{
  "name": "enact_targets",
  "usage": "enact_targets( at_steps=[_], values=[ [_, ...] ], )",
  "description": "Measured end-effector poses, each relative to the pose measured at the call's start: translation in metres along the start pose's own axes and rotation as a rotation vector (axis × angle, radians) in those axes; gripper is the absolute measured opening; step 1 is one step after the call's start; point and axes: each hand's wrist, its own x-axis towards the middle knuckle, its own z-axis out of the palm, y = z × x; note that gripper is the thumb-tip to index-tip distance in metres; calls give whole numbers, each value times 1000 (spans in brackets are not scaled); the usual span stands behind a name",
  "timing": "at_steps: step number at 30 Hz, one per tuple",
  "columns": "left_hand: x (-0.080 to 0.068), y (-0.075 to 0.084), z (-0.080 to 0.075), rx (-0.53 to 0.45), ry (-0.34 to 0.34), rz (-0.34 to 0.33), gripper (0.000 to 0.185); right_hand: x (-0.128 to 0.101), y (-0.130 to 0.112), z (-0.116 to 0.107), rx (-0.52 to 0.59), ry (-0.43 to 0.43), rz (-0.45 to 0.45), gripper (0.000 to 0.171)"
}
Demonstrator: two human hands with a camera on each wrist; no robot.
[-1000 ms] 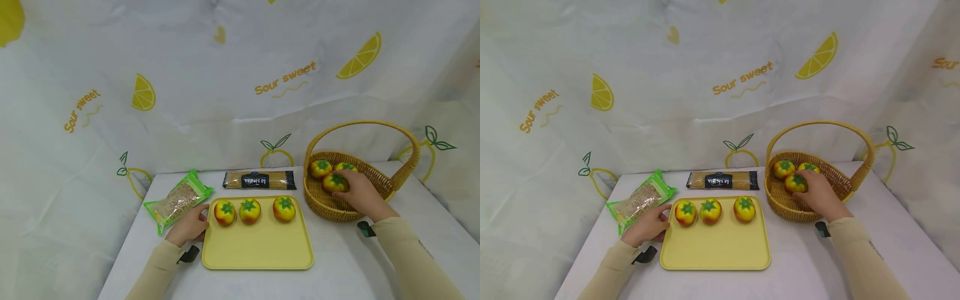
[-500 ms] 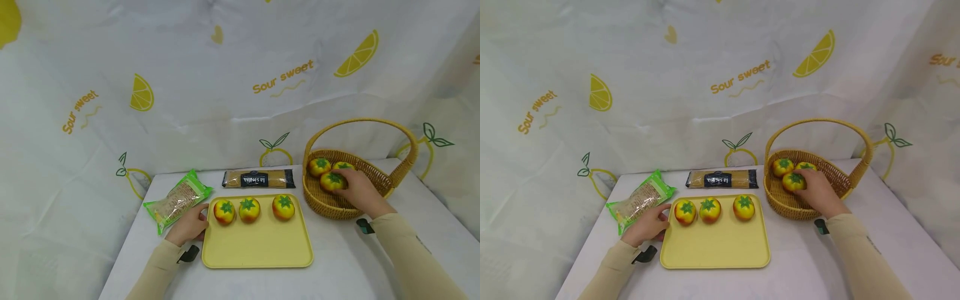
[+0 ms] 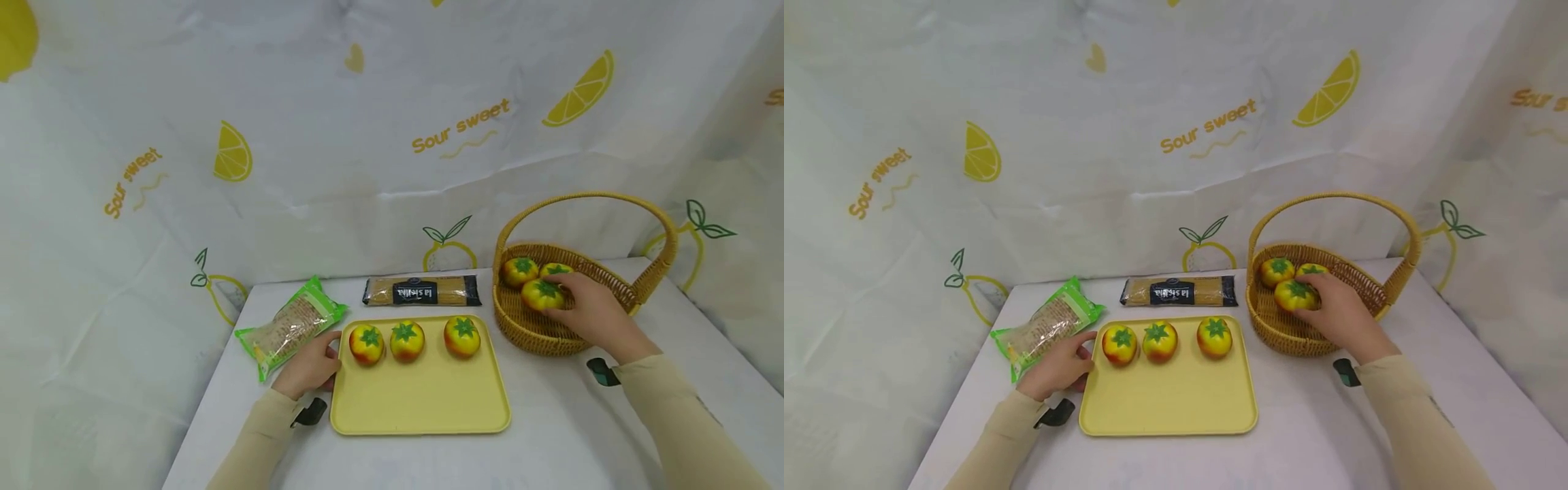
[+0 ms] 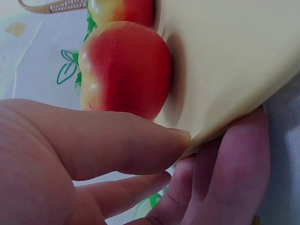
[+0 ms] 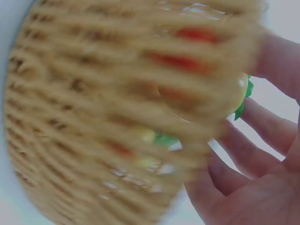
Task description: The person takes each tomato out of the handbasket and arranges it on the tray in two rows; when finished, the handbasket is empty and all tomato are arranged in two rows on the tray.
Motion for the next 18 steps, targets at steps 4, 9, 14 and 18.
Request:
enact_targets(
  at_steps=[4,9,14,18],
  values=[
    [0,-1,0,0,1,2,61,-7,-19,-5,11,8,-34,68],
    [2,-1,0,1,-8,-5,61,-16,-50,-5,36,2,-60,68],
    [2,-1,0,8,-3,-6,60,-23,-82,7,62,33,-162,62],
    [3,0,-1,12,7,5,59,-27,-105,25,96,40,-242,61]
  ],
)
